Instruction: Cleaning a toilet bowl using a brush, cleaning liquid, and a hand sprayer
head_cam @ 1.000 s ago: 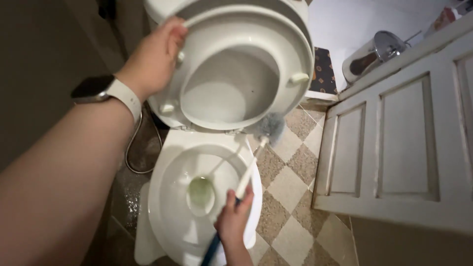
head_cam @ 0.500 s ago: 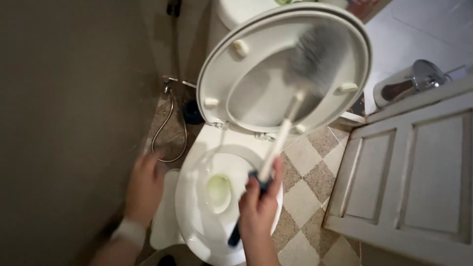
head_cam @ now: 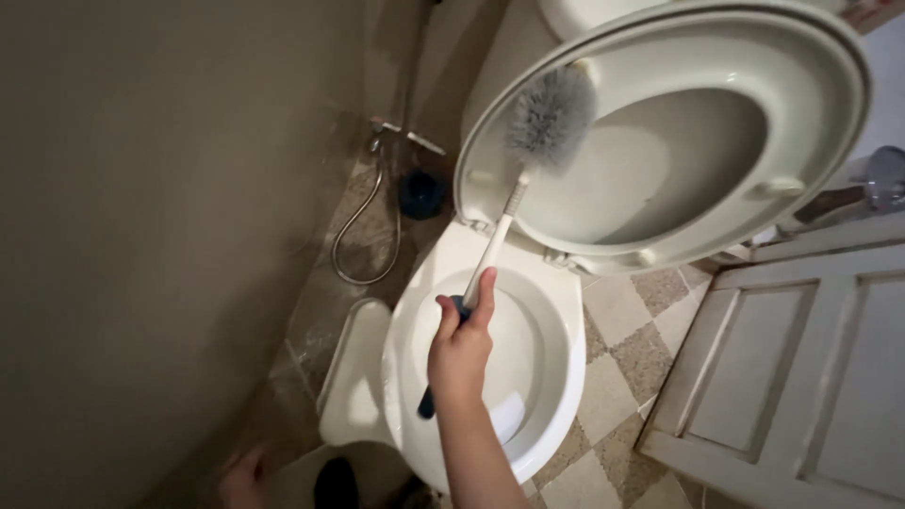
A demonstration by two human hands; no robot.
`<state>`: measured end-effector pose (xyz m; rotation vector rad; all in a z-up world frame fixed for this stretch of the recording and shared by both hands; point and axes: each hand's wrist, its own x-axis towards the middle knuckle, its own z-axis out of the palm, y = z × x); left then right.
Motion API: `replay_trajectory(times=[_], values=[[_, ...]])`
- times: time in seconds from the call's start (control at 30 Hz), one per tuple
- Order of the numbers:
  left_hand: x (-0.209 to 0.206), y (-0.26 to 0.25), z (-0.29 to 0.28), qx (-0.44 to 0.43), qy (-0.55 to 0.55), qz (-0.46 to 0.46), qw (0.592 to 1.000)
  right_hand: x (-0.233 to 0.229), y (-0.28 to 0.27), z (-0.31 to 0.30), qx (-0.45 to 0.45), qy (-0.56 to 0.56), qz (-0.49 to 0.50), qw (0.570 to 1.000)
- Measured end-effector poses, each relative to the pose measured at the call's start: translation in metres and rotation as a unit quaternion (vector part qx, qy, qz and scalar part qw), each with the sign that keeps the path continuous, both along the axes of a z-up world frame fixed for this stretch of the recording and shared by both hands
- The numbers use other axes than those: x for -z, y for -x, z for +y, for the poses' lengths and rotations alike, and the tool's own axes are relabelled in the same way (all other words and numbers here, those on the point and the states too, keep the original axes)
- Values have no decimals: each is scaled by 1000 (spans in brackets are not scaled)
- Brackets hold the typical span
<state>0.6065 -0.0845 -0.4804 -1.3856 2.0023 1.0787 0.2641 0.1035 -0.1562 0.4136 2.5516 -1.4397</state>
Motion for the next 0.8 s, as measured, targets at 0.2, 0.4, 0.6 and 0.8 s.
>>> replay_trajectory(times=[0.2, 0.4, 0.6, 0.8], values=[[-135, 87, 27, 34, -30, -46, 998, 20, -10, 43, -111, -111, -95, 983], [-158, 103, 29, 61, -38, 72, 995, 23, -8, 84, -159, -170, -60, 971], [-164, 95, 40, 44, -79, 8, 996, 60, -29, 119, -197, -160, -15, 967], [-130, 71, 55, 5, -75, -13, 997, 68, -28, 133, -197, -163, -60, 965]])
